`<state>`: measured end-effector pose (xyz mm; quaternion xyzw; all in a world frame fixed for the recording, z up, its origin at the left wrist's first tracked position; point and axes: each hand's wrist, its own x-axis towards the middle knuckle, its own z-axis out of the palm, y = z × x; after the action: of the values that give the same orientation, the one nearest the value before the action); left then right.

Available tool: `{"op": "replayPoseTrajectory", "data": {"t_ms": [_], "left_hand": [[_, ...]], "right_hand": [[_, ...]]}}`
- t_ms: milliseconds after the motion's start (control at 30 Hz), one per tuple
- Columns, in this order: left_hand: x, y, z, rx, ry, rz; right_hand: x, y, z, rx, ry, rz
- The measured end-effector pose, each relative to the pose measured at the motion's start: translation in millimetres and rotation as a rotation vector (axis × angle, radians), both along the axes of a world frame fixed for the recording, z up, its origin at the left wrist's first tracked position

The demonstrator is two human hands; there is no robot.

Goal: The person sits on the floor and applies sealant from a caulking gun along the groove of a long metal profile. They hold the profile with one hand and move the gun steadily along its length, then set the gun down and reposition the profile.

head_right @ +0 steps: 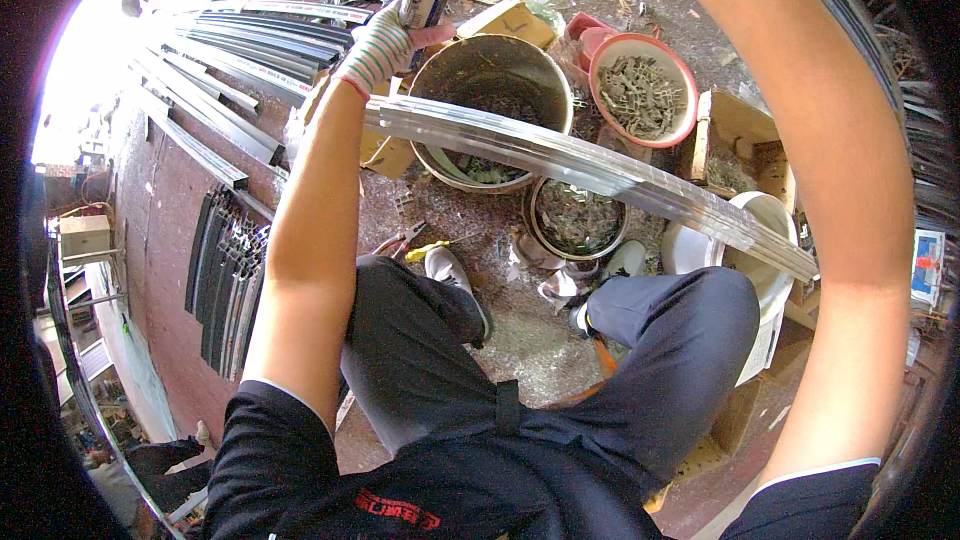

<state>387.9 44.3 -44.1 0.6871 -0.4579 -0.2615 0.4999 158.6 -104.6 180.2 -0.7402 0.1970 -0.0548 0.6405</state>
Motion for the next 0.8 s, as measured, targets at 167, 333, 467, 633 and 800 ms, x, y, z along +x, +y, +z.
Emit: {"op": "replayPoseTrajectory", "data": {"t_ms": [167, 333, 467, 633, 800], "left_hand": [[-4.9, -3.2, -0.2, -0.051, 0.075, 0.021], [-4.6, -4.4, 2.3, -0.007, 0.081, 0.040], [-3.0, -4.7, 2.0, -0.012, 0.061, 0.034], [-3.9, -8.2, -0.6, -0.022, 0.119, 0.029], [-7.0, -13.2, -2.6, 0.004, 0.113, 0.024]], "right_hand": [[2.9, -7.6, 0.2, 0.035, -0.021, 0.031], [5.3, -13.7, 2.2, -0.057, 0.017, 0.082], [9.7, -15.9, 2.6, -0.044, 0.044, 0.146], [1.5, -12.6, 8.3, -0.046, 0.095, 0.075], [1.9, -18.2, 12.6, -0.179, 0.083, 0.104]]}}
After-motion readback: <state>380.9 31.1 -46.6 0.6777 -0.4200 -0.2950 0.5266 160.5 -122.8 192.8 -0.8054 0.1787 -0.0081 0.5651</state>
